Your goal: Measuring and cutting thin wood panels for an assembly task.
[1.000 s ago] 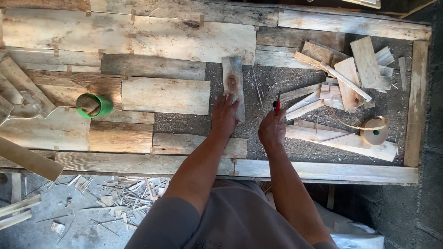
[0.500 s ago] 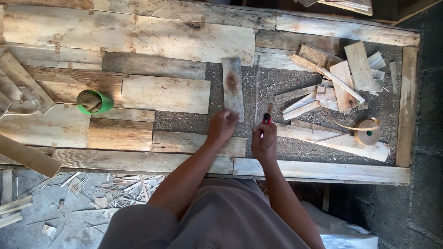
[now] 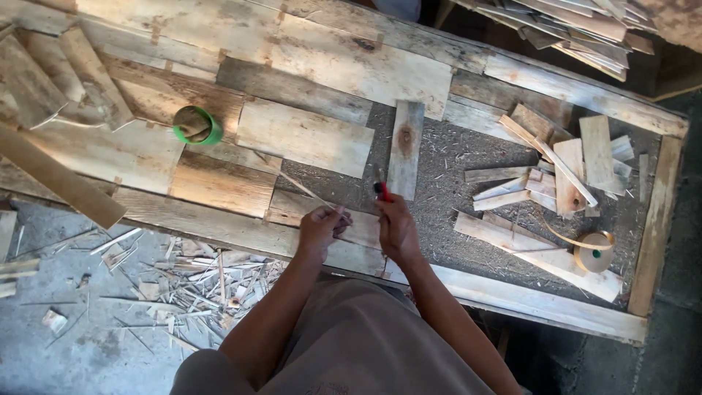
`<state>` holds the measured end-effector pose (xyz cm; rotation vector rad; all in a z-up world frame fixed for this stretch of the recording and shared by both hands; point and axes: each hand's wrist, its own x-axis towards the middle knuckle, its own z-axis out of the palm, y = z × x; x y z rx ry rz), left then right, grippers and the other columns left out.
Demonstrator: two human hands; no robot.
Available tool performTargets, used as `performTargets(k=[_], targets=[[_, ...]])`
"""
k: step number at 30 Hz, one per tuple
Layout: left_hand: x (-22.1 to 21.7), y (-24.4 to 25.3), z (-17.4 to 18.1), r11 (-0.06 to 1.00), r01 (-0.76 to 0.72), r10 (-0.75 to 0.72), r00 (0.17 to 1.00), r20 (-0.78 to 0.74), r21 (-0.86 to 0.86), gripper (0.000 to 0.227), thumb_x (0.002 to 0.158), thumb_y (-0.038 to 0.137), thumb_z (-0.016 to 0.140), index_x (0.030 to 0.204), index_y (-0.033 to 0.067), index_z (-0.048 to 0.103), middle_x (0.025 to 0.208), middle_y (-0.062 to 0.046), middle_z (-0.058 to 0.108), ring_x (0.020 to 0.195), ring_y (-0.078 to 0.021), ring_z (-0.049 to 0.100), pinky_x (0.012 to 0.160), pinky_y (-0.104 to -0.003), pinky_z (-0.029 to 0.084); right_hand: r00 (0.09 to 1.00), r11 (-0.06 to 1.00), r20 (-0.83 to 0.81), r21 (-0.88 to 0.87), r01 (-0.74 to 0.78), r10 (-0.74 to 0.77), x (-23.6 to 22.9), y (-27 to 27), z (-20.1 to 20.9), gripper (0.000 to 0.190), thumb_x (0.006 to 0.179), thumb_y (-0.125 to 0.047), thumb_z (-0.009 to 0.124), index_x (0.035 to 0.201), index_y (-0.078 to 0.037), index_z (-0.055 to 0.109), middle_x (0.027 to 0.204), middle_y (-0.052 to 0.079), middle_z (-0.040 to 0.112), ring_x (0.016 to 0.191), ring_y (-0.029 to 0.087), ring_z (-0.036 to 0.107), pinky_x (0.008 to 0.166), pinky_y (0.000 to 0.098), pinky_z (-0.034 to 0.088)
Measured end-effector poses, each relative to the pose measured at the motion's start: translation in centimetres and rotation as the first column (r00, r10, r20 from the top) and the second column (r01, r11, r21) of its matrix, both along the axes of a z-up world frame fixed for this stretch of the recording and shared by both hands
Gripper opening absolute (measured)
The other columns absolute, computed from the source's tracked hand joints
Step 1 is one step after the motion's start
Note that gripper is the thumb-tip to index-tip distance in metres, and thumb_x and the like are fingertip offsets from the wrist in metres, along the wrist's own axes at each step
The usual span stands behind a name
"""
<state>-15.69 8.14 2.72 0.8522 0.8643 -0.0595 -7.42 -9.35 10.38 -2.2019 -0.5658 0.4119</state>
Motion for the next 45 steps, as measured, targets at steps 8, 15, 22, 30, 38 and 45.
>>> performTargets(k=[8,15,22,30,38,45], targets=[[-14.4,7.4,-5.9,0.857,-0.453,0.456,0.889,0.047,0.247,0.016,0.099,0.014,0.073,0.092,0.0012,0.067,0.081,-0.007,0.072,0.067,-0.0124,0.065,0.059,-0.025,0.051,0.932,0.824,0.321,-0.474,0.312,-0.168,5.4,-6.4,-5.8,0.058,0.089,0.001,0.056,0.146,-0.002,0.05,0.151,0.024,0.041,0.125,0.042,0.052,0.098,0.0507,0.052],[-24.4,9.8,-16.9,0.78,-0.527,0.619,0.726,-0.299,0.338,0.018,0.1,0.018,0.068,0.089,0.0036,0.067,0.074,-0.007,0.07,0.059,-0.0146,0.065,0.053,-0.028,0.052,0.938,0.688,0.323,-0.653,0.317,-0.125,7.2,-9.2,-7.4,0.052,0.098,-0.014,0.061,0.147,-0.001,0.052,0.157,0.021,0.036,0.123,0.043,0.049,0.104,0.0533,0.045],[-25.6,12.6,-22.5,0.787,-0.51,0.616,0.683,-0.393,0.347,0.017,0.097,0.014,0.071,0.086,0.0017,0.068,0.072,-0.008,0.07,0.055,-0.0156,0.063,0.046,-0.029,0.047,0.943,0.594,0.312,-0.741,0.315,-0.111,7.4,-8.9,-8.4,0.053,0.095,-0.025,0.067,0.141,-0.002,0.054,0.157,0.021,0.035,0.128,0.045,0.045,0.107,0.0532,0.042],[-22.9,16.7,-16.2,0.704,-0.068,0.621,0.541,-0.567,0.707,0.067,0.092,0.058,0.068,0.132,0.0052,0.059,0.122,-0.02,0.069,0.108,-0.0356,0.067,0.095,-0.049,0.051,0.929,0.6,0.33,-0.713,0.362,-0.168,6.3,-4.4,-7.1,0.082,0.098,-0.045,0.069,0.159,-0.003,0.033,0.17,0.024,0.02,0.15,0.049,0.028,0.118,0.0609,0.027],[-21.4,14.5,-6.1,0.454,-0.177,0.657,0.728,-0.194,0.873,0.057,0.094,0.036,0.071,0.134,-0.0001,0.053,0.113,-0.016,0.065,0.087,-0.0241,0.068,0.074,-0.04,0.056,0.958,0.692,0.173,-0.663,0.286,-0.23,5.0,-0.1,-8.4,0.117,0.085,-0.061,0.078,0.163,-0.004,0.012,0.167,0.024,0.024,0.149,0.049,0.025,0.122,0.0591,0.021],[-21.3,14.7,-2.6,0.456,-0.145,0.501,0.857,-0.119,0.878,0.051,0.094,0.022,0.073,0.136,0.0007,0.053,0.107,-0.012,0.067,0.074,-0.0187,0.067,0.068,-0.036,0.055,0.924,0.679,0.181,-0.633,0.372,-0.338,6.1,-0.5,-9.9,0.109,0.08,-0.04,0.088,0.161,-0.007,0.023,0.156,0.024,0.041,0.142,0.047,0.039,0.12,0.0567,0.034]])
